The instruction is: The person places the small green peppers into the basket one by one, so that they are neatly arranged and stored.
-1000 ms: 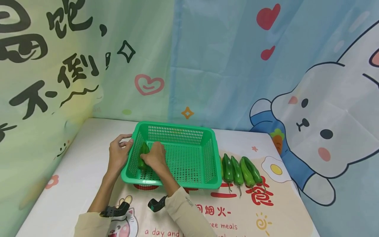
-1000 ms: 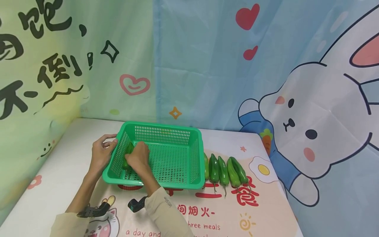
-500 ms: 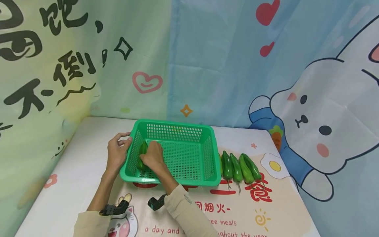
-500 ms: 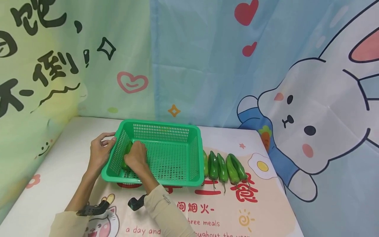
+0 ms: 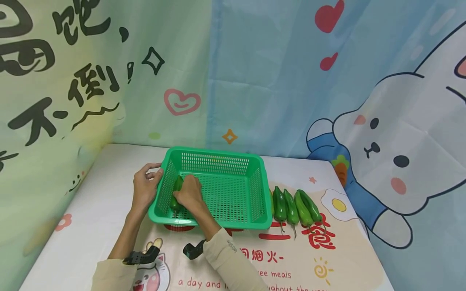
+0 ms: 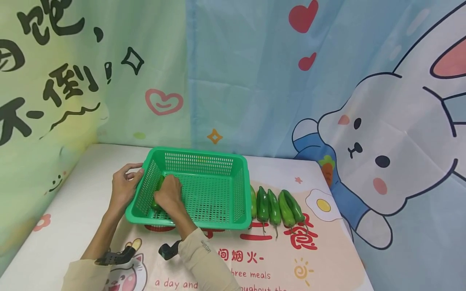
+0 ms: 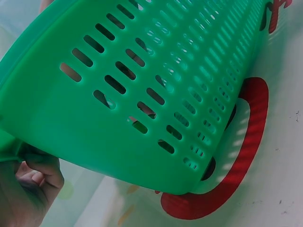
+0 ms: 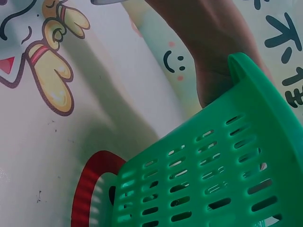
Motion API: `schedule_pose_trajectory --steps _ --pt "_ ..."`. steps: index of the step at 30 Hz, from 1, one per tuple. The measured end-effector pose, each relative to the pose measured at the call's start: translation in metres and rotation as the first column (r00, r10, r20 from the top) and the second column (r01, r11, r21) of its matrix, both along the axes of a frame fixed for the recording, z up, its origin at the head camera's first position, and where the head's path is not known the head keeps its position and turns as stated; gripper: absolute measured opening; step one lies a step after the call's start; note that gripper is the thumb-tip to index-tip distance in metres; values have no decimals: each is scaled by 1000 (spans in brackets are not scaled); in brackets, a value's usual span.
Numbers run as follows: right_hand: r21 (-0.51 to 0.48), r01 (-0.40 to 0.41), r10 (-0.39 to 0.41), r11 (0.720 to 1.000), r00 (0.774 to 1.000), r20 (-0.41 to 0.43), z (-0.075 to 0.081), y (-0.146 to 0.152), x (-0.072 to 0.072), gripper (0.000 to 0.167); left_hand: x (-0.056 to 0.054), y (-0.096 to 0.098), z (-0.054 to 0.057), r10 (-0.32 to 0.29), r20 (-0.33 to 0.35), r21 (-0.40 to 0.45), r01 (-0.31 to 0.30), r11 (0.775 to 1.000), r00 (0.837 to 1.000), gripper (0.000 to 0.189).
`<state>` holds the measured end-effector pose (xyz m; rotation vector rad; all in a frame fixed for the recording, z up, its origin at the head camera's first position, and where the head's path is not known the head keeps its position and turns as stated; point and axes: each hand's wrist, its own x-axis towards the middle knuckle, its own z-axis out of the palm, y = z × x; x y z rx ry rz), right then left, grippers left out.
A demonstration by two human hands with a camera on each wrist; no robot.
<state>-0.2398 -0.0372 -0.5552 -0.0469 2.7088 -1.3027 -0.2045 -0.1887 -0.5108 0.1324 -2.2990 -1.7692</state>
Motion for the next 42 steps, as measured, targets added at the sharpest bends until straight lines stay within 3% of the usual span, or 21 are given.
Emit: schedule_pose_trajectory --steps 5,13,18,25,32,38,41,42 --pt "-3 10 -10 1000 1000 -5 5 2 3 24 1 0 0 -8 -8 8 8 1000 1000 35" --pt "-4 20 -21 1000 1000 -20 -3 7 0 27 1 1 0 -13 -5 11 14 1000 1000 36" --pt "18 49 -49 999 999 -4 -6 12 -1 34 1 2 1 -16 -2 6 16 1000 1000 36" --pt "66 60 -59 996 998 -18 7 24 5 51 1 1 0 -11 -1 15 11 1000 1000 36" --pt "86 34 -36 996 999 22 2 39 -2 67 3 0 0 8 4 11 -8 1000 1000 35" --pt "8 -20 20 1000 999 35 -9 54 -7 71 4 0 1 10 8 4 -10 1000 1000 35" --pt "-14 -22 22 1000 999 25 -2 61 -3 68 3 1 1 0 5 14 0 1000 1000 36" --pt "-25 -19 20 1000 999 33 12 62 4 67 3 1 1 -4 3 18 4 1000 1000 36"
